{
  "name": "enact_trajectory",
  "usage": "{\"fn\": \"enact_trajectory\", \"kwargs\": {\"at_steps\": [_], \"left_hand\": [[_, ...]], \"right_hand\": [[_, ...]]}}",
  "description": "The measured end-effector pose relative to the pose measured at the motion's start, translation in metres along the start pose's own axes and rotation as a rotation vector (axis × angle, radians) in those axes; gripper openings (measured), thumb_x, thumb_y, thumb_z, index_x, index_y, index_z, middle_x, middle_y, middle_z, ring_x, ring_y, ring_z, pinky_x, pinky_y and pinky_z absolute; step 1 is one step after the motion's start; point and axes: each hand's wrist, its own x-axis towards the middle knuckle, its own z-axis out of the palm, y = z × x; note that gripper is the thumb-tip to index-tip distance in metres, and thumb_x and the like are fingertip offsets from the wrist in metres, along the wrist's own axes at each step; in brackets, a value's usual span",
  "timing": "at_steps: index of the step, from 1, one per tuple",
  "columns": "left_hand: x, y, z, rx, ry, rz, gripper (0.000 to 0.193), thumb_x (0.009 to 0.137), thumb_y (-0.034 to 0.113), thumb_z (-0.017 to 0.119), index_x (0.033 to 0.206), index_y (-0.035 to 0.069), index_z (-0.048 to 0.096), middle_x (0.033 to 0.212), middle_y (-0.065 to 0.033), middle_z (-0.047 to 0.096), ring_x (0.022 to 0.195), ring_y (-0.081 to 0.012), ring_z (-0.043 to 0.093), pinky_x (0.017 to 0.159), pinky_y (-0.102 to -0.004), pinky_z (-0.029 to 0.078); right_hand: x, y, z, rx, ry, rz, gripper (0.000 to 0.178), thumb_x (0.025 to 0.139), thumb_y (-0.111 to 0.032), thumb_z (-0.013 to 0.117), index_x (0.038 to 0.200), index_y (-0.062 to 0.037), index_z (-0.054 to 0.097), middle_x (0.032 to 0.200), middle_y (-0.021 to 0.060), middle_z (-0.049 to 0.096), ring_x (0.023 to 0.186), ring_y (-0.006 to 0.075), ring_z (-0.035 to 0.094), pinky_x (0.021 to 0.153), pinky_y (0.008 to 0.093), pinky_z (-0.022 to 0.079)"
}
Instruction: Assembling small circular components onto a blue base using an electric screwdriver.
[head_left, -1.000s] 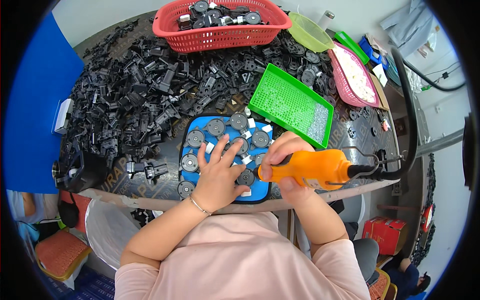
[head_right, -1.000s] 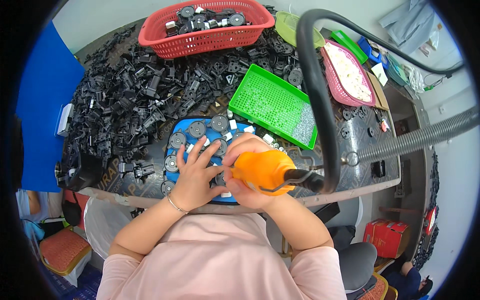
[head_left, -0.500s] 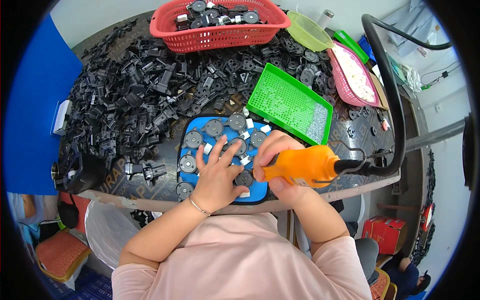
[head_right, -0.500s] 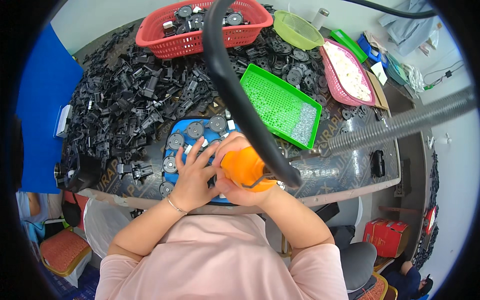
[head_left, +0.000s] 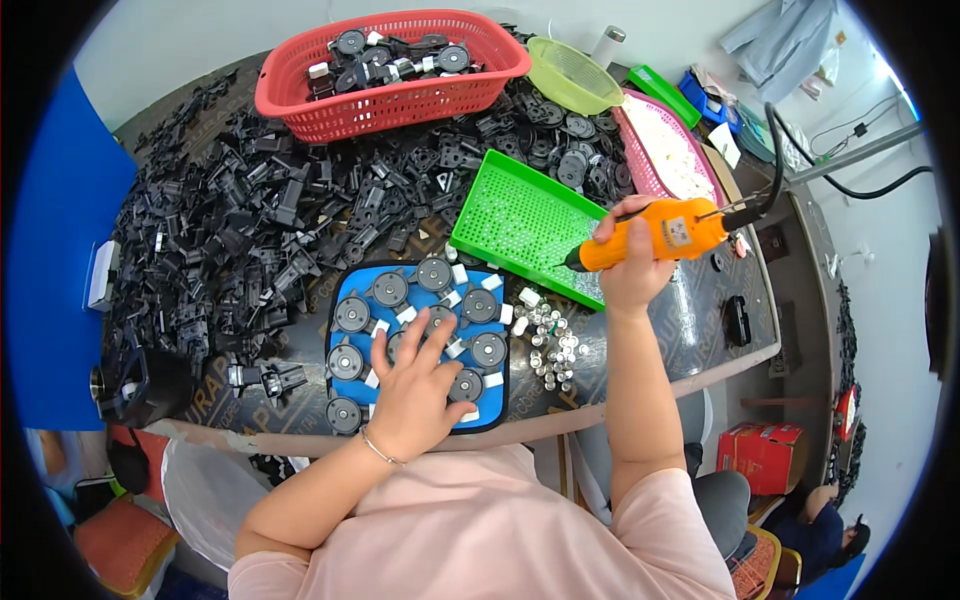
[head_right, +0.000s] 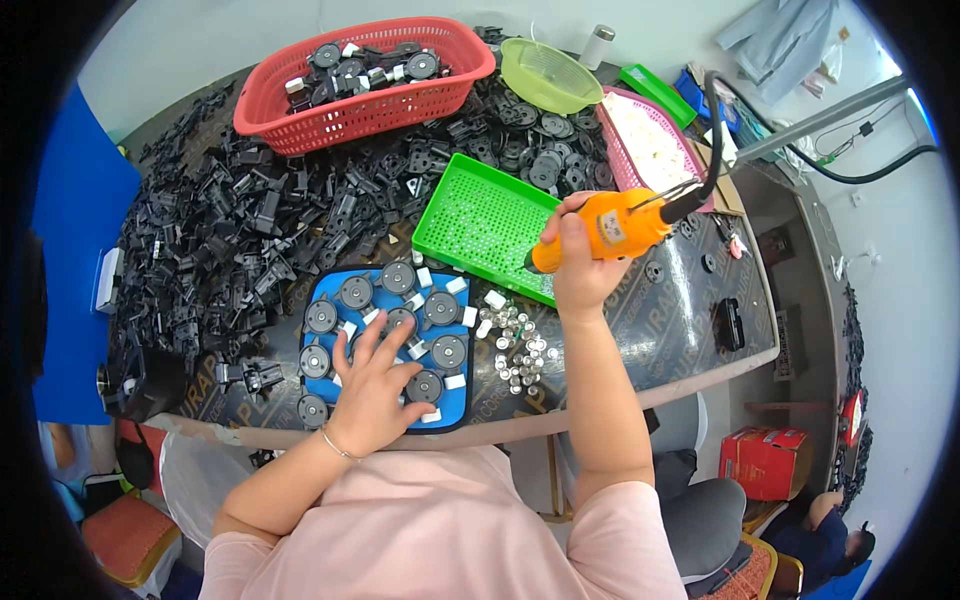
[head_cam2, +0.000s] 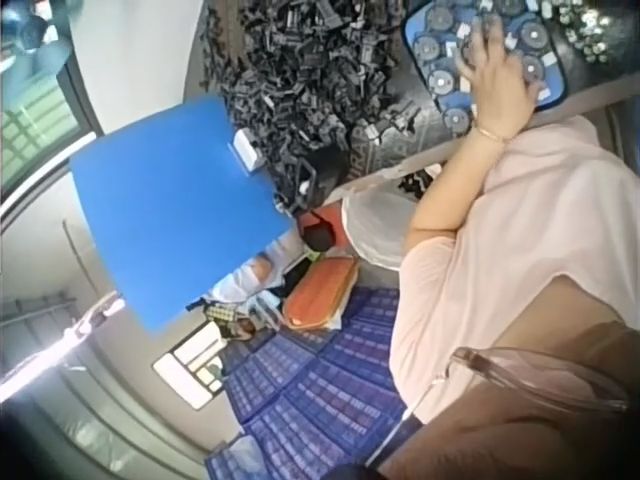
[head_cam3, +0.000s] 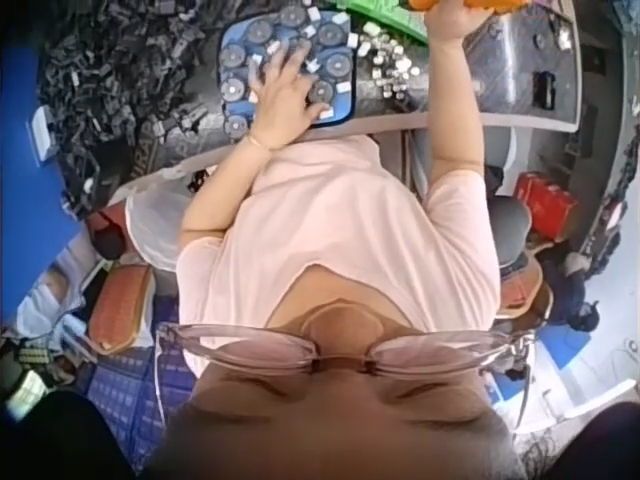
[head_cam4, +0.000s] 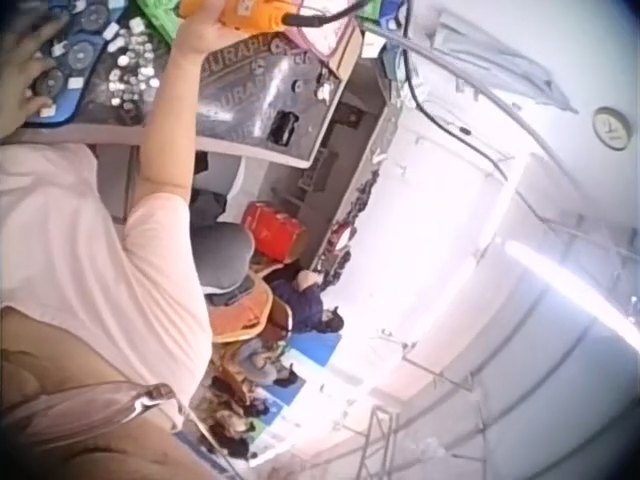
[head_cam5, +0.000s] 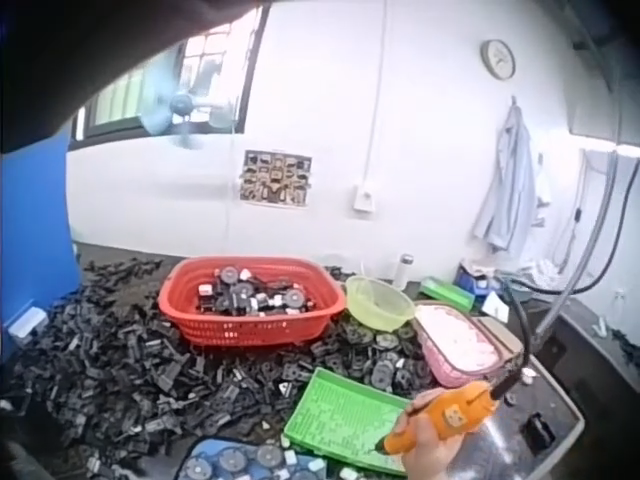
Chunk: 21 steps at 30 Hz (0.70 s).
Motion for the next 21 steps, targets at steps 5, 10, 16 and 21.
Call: {"fn": "enact_trajectory", "kwargs": {"at_steps": [5,10,16,21], "left_hand": [[0.0043,0.0024,-0.0027,0.030,-0.016,0.029,0.043,0.055,0.029,0.083,0.090,0.009,0.070,0.142,-0.0098,0.039,0.137,-0.0322,0.023,0.105,-0.0605,0.010],[0.0058,-0.0007,-0.0009,0.009,-0.004,0.017,0.044,0.053,0.029,0.083,0.090,0.010,0.070,0.140,-0.0092,0.041,0.136,-0.0323,0.025,0.105,-0.0600,0.010],[0.0045,-0.0032,0.0004,-0.002,0.008,0.008,0.045,0.053,0.030,0.084,0.092,0.010,0.071,0.140,-0.0088,0.042,0.136,-0.0325,0.026,0.105,-0.0599,0.010],[0.0039,-0.0046,0.0014,-0.013,0.008,0.003,0.046,0.053,0.031,0.084,0.092,0.010,0.071,0.140,-0.0088,0.042,0.136,-0.0329,0.026,0.105,-0.0599,0.010]], "right_hand": [[0.0005,0.0086,0.0038,-0.003,-0.007,-0.016,0.020,0.087,-0.015,0.057,0.098,-0.0001,0.051,0.087,0.0108,0.053,0.063,0.0195,0.055,0.059,0.0308,0.047],[0.0024,0.0093,0.0071,0.059,0.016,-0.023,0.016,0.085,-0.002,0.058,0.098,0.0003,0.050,0.082,0.0090,0.056,0.061,0.0143,0.056,0.059,0.0261,0.047],[0.0018,0.0122,0.0039,0.007,0.005,-0.012,0.018,0.087,-0.014,0.056,0.097,0.0003,0.050,0.086,0.0112,0.053,0.062,0.0197,0.055,0.057,0.0310,0.047],[0.0014,0.0115,0.0040,0.005,0.002,-0.010,0.017,0.087,-0.013,0.056,0.097,0.0004,0.050,0.084,0.0108,0.053,0.061,0.0198,0.055,0.058,0.0314,0.047]]}}
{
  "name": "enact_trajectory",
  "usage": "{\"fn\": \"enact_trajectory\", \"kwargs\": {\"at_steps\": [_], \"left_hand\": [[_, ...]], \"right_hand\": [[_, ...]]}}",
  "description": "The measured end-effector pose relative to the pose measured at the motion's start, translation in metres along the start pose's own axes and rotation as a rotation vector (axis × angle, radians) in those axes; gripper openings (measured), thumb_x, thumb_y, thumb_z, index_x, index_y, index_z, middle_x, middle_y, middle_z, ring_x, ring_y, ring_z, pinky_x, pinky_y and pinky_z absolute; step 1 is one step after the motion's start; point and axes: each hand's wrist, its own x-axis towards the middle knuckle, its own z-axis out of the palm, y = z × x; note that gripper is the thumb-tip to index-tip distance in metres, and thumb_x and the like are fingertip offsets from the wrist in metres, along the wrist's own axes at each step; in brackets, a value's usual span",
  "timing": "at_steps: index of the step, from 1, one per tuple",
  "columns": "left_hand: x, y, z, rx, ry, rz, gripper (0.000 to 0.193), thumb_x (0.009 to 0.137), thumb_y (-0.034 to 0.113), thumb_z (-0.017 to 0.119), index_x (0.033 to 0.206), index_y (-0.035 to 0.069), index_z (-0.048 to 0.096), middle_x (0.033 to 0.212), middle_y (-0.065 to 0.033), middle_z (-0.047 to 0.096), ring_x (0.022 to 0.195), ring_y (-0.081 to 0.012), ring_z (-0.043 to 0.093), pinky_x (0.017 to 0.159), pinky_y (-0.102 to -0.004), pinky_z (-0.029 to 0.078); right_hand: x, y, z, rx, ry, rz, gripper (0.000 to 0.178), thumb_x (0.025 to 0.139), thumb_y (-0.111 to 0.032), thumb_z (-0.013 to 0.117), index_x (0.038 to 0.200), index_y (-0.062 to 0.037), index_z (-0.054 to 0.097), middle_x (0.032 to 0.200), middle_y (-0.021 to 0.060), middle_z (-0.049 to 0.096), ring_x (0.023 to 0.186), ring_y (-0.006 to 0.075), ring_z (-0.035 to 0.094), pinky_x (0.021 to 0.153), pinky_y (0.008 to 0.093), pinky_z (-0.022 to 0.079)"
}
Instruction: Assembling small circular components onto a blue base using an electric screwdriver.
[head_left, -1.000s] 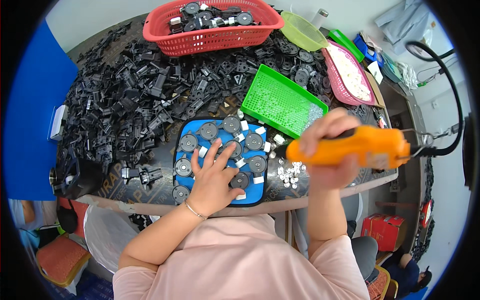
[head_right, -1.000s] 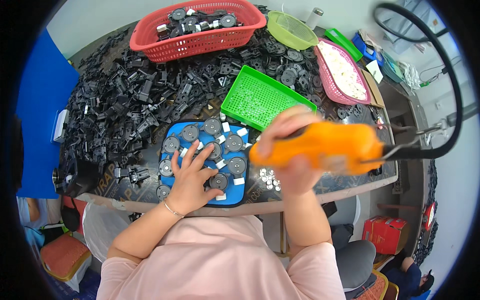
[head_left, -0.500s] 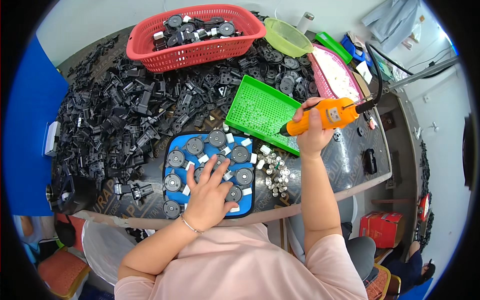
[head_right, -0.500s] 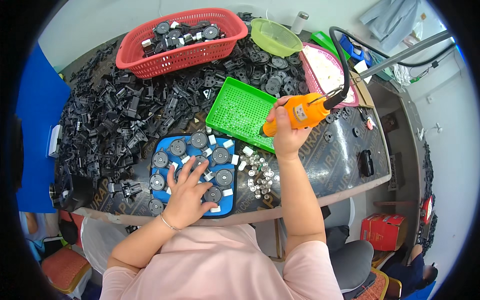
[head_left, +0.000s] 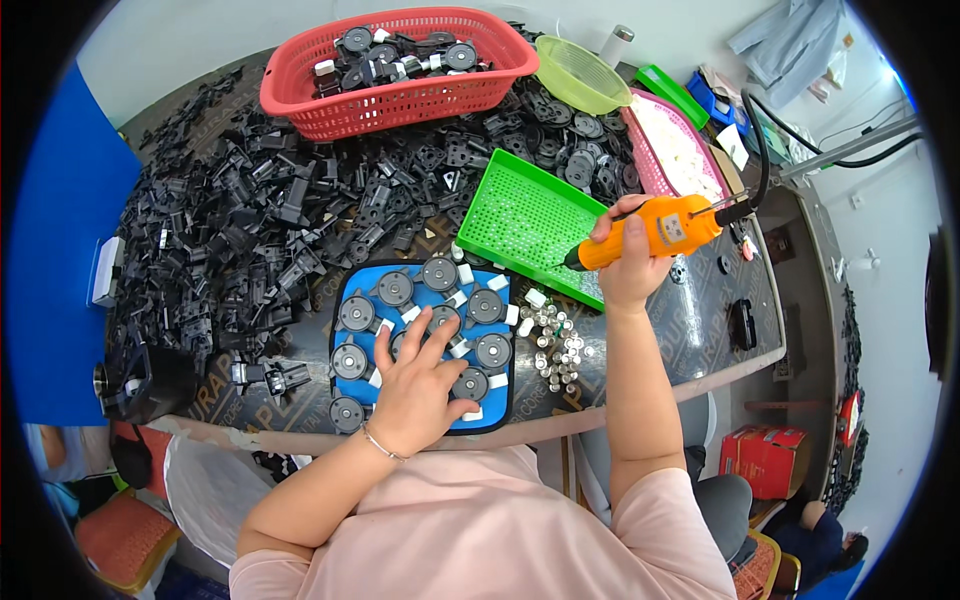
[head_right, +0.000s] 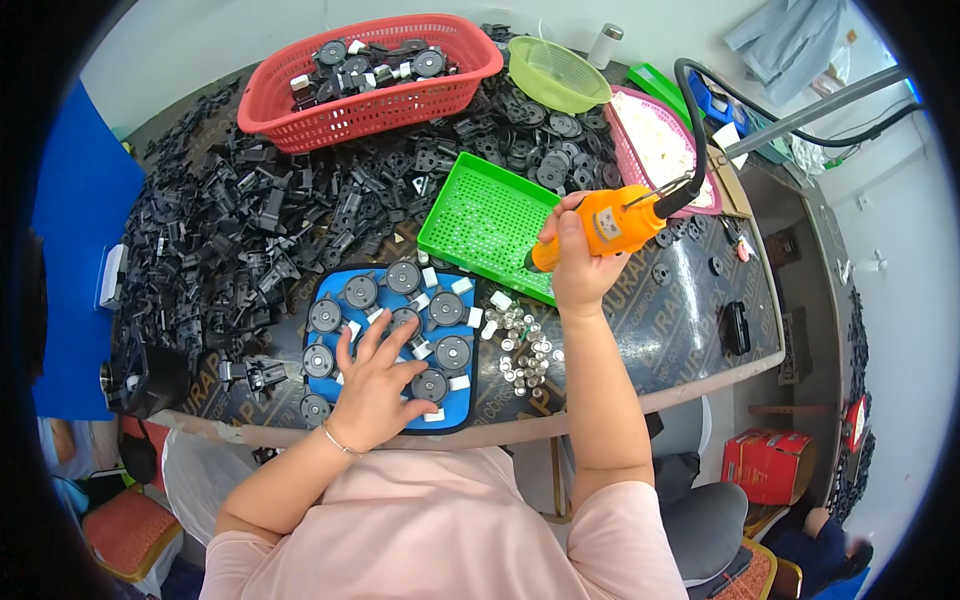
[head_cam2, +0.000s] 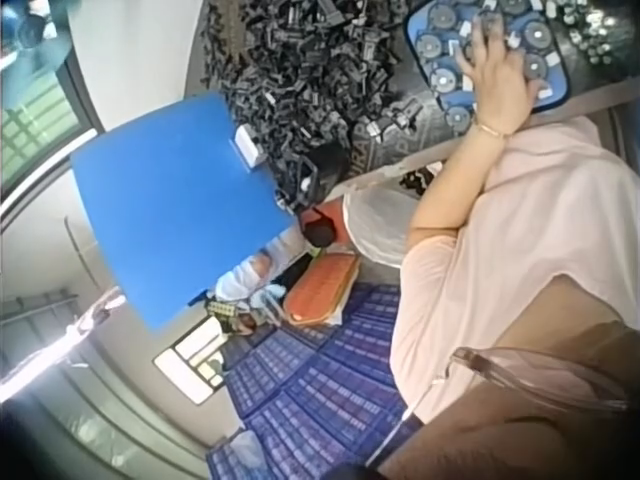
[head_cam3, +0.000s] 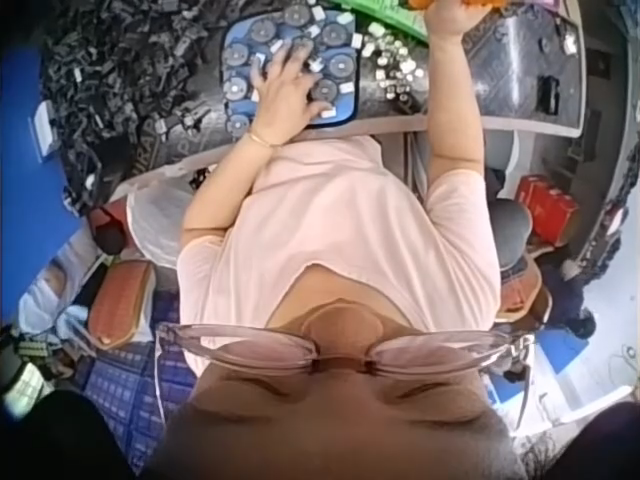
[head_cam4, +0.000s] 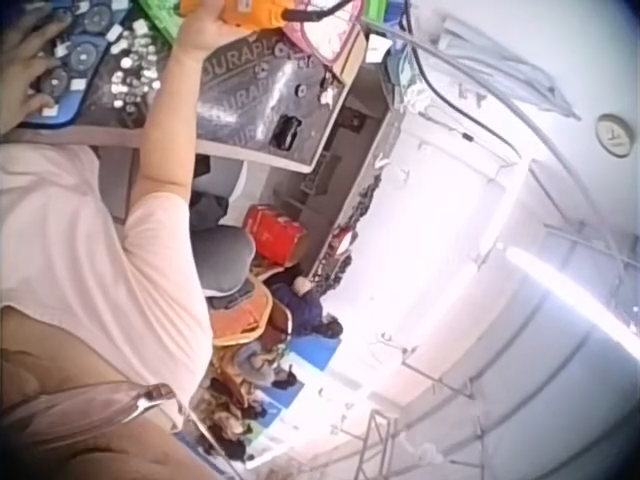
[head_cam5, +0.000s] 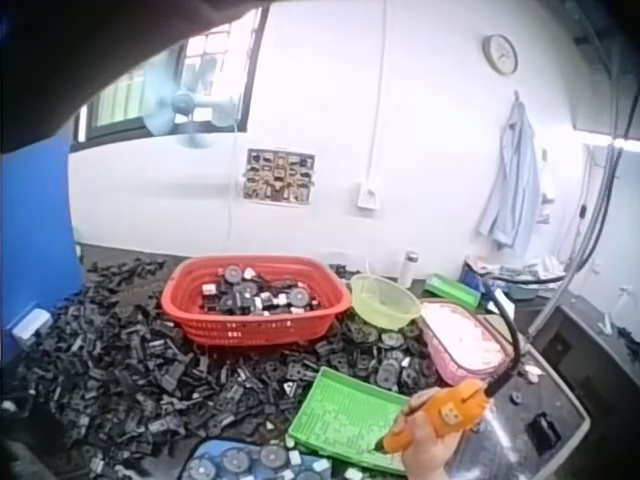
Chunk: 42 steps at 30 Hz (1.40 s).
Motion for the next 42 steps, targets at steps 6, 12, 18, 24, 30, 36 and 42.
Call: {"fn": "enact_trajectory", "kwargs": {"at_steps": [6,12,18,24,30,36,42], "left_hand": [[-0.001,-0.001,0.001,0.004,0.012,0.004,0.046,0.053,0.032,0.084,0.091,0.010,0.071,0.139,-0.0086,0.043,0.135,-0.0331,0.026,0.105,-0.0599,0.010],[0.000,-0.002,0.002,0.002,0.013,0.014,0.046,0.053,0.033,0.083,0.091,0.011,0.072,0.139,-0.0087,0.043,0.135,-0.0332,0.026,0.105,-0.0599,0.010],[0.000,-0.003,0.001,-0.009,0.012,-0.016,0.041,0.053,0.031,0.084,0.088,0.011,0.072,0.138,-0.0090,0.043,0.135,-0.0315,0.026,0.105,-0.0602,0.011],[0.001,-0.003,0.002,-0.015,0.026,0.008,0.041,0.054,0.031,0.084,0.087,0.012,0.072,0.138,-0.0080,0.044,0.136,-0.0303,0.024,0.105,-0.0591,0.010],[0.000,-0.005,0.005,0.005,0.036,0.014,0.039,0.054,0.032,0.084,0.087,0.014,0.072,0.138,-0.0071,0.044,0.136,-0.0293,0.024,0.105,-0.0589,0.010],[0.000,-0.005,0.002,0.037,0.009,0.005,0.038,0.054,0.032,0.083,0.087,0.016,0.072,0.137,-0.0056,0.045,0.136,-0.0284,0.025,0.106,-0.0590,0.010],[0.002,-0.006,0.007,0.045,0.046,0.017,0.037,0.055,0.030,0.083,0.086,0.016,0.072,0.137,-0.0054,0.045,0.136,-0.0280,0.025,0.106,-0.0587,0.010]], "right_hand": [[-0.002,0.001,0.003,0.029,0.010,0.035,0.018,0.087,-0.013,0.056,0.096,0.0000,0.049,0.085,0.0106,0.053,0.061,0.0197,0.055,0.058,0.0310,0.047],[0.005,-0.024,0.001,0.087,0.030,0.014,0.025,0.087,-0.021,0.059,0.099,-0.0009,0.049,0.085,0.0108,0.053,0.062,0.0197,0.054,0.057,0.0306,0.046],[-0.036,-0.086,0.035,0.355,-0.224,0.104,0.037,0.086,-0.034,0.062,0.096,-0.0011,0.048,0.086,0.0094,0.048,0.062,0.0182,0.055,0.056,0.0297,0.047],[-0.074,-0.080,0.051,0.187,-0.485,0.195,0.037,0.083,-0.036,0.066,0.094,-0.0032,0.052,0.086,0.0085,0.053,0.066,0.0162,0.057,0.061,0.0277,0.048],[-0.077,-0.067,0.062,0.159,-0.586,0.218,0.041,0.083,-0.038,0.067,0.095,-0.0018,0.051,0.088,0.0096,0.048,0.063,0.0160,0.059,0.058,0.0272,0.050],[-0.076,-0.067,0.065,0.159,-0.683,0.267,0.036,0.082,-0.032,0.068,0.095,-0.0037,0.051,0.088,0.0088,0.049,0.069,0.0153,0.057,0.064,0.0283,0.048],[-0.071,-0.062,0.063,-0.110,-0.831,0.032,0.038,0.083,-0.038,0.067,0.096,-0.0048,0.053,0.086,0.0075,0.053,0.069,0.0149,0.057,0.063,0.0260,0.047]]}}
